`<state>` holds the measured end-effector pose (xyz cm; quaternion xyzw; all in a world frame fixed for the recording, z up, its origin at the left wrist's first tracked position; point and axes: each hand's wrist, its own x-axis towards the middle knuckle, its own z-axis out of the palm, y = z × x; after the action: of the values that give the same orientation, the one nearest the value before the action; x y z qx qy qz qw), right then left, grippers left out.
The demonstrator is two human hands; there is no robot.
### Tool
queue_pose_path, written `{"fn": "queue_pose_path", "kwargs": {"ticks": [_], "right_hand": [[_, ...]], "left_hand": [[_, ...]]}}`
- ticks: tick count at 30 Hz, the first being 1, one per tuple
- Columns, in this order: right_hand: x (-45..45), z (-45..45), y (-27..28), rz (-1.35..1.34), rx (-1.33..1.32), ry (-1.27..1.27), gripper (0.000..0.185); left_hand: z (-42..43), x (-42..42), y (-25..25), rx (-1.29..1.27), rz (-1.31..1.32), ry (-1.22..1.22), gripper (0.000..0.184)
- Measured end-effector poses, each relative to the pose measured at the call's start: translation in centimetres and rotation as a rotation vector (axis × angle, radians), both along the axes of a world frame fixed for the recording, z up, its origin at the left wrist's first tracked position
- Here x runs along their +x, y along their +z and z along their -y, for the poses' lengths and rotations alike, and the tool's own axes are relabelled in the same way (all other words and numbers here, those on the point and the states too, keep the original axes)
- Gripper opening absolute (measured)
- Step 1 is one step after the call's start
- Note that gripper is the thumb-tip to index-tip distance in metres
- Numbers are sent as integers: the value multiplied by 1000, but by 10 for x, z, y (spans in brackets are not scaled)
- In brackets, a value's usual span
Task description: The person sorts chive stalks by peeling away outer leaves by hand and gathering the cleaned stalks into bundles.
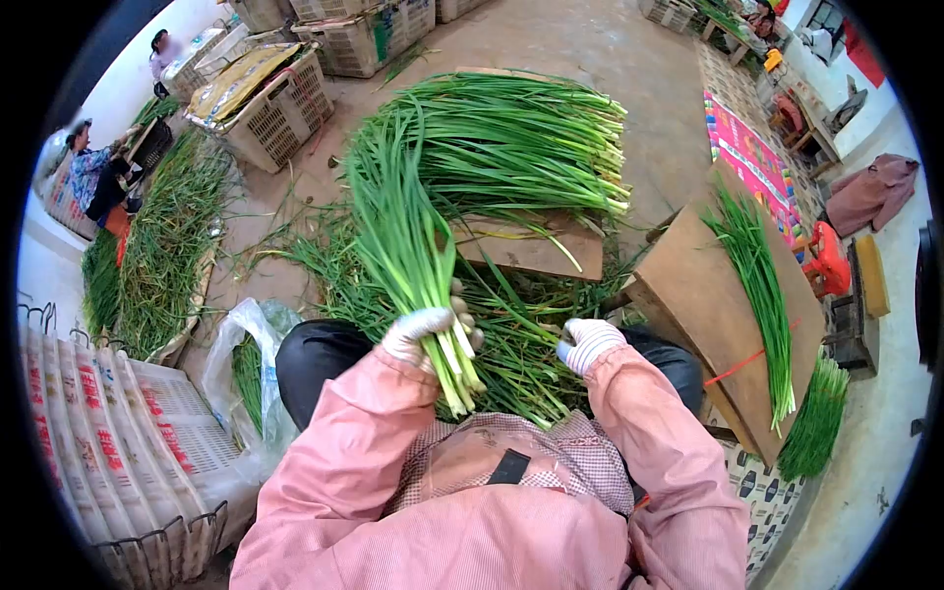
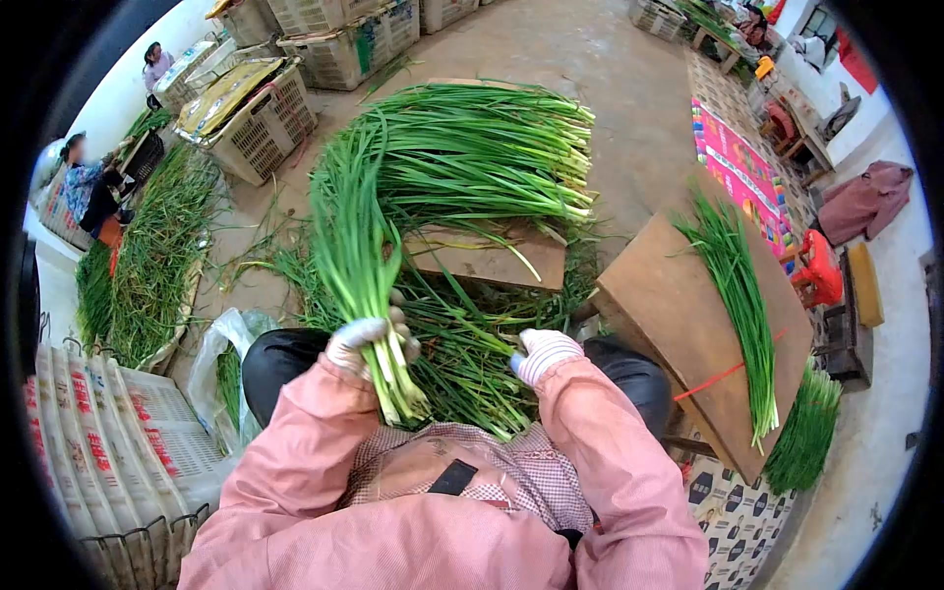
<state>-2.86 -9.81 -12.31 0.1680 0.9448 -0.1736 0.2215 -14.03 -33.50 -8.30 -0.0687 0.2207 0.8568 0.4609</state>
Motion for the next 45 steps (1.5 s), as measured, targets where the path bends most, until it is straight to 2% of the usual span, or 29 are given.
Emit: {"fn": "queue_pose_path", "kwargs": {"ticks": [3,5,7,9,10,11,12,13,15,16,17,19,21,23,24,25,27,28,29,31,32,33,35,38,39,41,42,43,45], "right_hand": [[12,-4,-40,265,45,-21,35],[16,-20,-74,599,37,138,40],[11,-18,-61,553,53,46,43],[13,-16,-32,162,-68,-166,46],[12,-13,-24,-157,-172,-280,41],[10,-8,-15,-432,-390,-439,32],[7,-2,-9,-791,-778,-572,34],[7,1,3,-1022,-870,-589,40],[1,-3,10,-1371,-1042,-749,52],[4,-1,11,-1497,-1016,-687,56],[8,3,12,-1618,-990,-616,61],[-2,18,12,-1668,-1012,-705,66],[-32,35,-1,-1218,-858,-978,64],[-48,55,6,-1397,-1190,-735,62],[-52,51,2,-1355,-1327,-663,61],[-50,46,1,-1351,-1329,-659,61],[-41,28,8,-1109,-1317,-810,58],[-35,17,6,-1133,-1270,-748,50],[-30,8,5,-1019,-971,-678,41],[-26,4,29,-748,-837,-402,36],[-25,7,33,-570,-563,-330,31],[-24,13,40,-590,-419,-225,26],[-27,13,42,-421,-313,-183,25],[-28,23,58,-295,-387,-197,25],[-25,22,54,-284,-377,-189,25],[-16,14,42,-602,-370,-143,25],[-16,19,58,-655,-289,-191,26],[-12,27,71,-674,-320,-326,29],[-4,45,91,-627,-289,-162,36]], "left_hand": [[3,-29,54,9,-226,115,49],[-4,-54,68,30,-472,204,52],[-17,-66,82,-11,-567,233,55],[-36,-76,71,-21,-509,247,55],[-47,-74,63,1,-421,240,54],[-58,-69,53,23,-331,232,52],[-69,-65,40,36,-242,237,49],[-80,-58,27,76,-189,252,45],[-98,-44,4,40,-48,327,45],[-104,-40,-5,74,33,345,42],[-109,-38,-18,57,5,323,34],[-110,-29,-23,157,134,-45,30],[-135,6,-43,94,301,50,19],[-140,11,-43,132,350,80,15],[-141,8,-41,134,403,147,17],[-138,5,-44,136,404,151,17],[-128,-2,-52,116,301,52,22],[-127,0,-48,65,252,145,26],[-126,1,-51,73,263,151,26],[-126,6,-60,96,291,141,27],[-125,7,-64,123,324,107,25],[-125,7,-66,131,330,109,25],[-122,8,-70,116,354,119,26],[-116,8,-70,149,358,124,26],[-115,9,-69,162,350,119,24],[-109,3,-62,105,370,86,27],[-109,1,-57,86,344,115,25],[-109,-2,-53,66,319,146,23],[-112,-7,-55,14,378,127,20]]}}
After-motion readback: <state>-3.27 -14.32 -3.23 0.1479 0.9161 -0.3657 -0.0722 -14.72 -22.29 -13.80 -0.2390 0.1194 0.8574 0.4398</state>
